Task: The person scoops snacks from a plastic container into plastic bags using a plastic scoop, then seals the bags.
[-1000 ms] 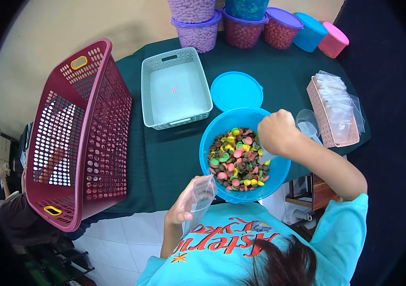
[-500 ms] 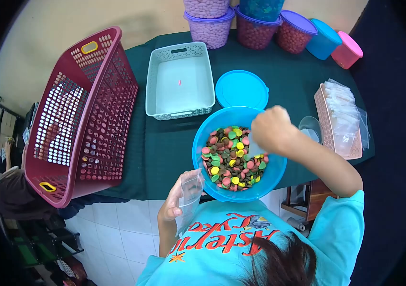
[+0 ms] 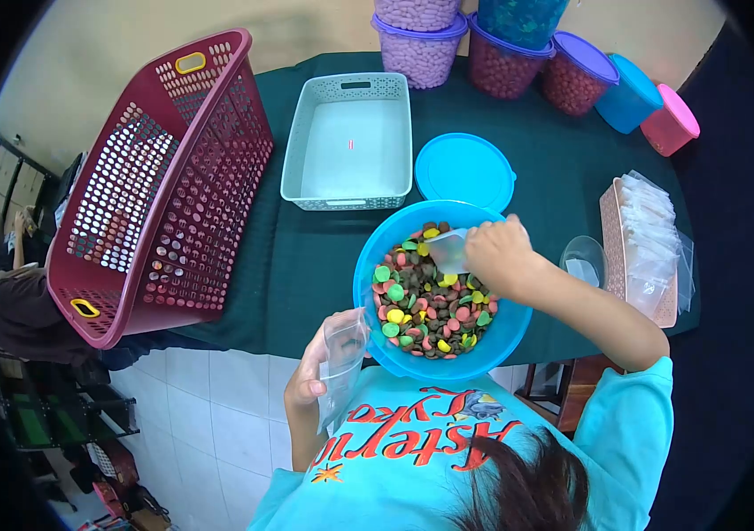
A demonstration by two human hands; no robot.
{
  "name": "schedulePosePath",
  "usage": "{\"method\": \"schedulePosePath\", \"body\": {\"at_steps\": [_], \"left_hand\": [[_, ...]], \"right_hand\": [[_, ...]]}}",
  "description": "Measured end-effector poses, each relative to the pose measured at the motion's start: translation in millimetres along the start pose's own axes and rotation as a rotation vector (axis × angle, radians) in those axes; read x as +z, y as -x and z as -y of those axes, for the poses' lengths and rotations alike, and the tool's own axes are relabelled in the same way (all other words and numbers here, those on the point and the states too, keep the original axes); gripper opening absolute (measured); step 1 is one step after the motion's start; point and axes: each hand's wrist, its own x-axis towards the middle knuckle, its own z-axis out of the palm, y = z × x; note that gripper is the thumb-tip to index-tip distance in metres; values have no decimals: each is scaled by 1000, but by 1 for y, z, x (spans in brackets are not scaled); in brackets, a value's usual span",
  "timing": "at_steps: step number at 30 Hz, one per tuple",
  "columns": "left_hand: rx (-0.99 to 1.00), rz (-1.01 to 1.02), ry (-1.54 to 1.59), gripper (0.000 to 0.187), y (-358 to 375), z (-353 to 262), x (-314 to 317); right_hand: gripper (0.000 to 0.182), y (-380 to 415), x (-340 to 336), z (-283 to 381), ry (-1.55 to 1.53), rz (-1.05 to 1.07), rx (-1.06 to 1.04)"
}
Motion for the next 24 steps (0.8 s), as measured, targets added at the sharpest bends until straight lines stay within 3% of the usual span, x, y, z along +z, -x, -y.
{"method": "schedulePosePath", "body": {"at_steps": [2, 3, 6, 11, 12, 14, 16, 18, 19, 22, 24], "left_hand": [[9, 4, -11, 103, -1, -1, 0], [10, 4, -14, 104, -1, -1, 0], [11, -4, 10, 104, -1, -1, -1], [-14, 16, 46, 103, -4, -3, -2], [-14, 10, 45, 102, -3, -2, -3], [-15, 2, 43, 102, -2, -3, -2], [-17, -33, 41, 102, -2, -4, -1], [-5, -37, 73, 102, -2, 2, -3], [2, -35, 98, 102, -1, 4, -4], [7, -42, 89, 102, -2, 4, -4], [-5, -53, 87, 101, -1, 2, -2]], "right_hand": [[22, 10, 5, -2, 274, -206, 16], [30, 18, 4, 2, 360, -179, 11], [34, 26, 8, 15, 425, -285, -42], [36, 6, 32, 24, 579, -651, -188], [36, 11, 30, 25, 574, -650, -189], [27, 23, 32, 30, 649, -445, -261], [20, 29, 39, 29, 638, -415, -225], [28, 30, 40, 26, 603, -338, -174], [40, 25, 44, 26, 630, -456, -140], [48, 11, 48, 29, 674, -466, -141], [45, 16, 48, 31, 716, -477, -167]]}}
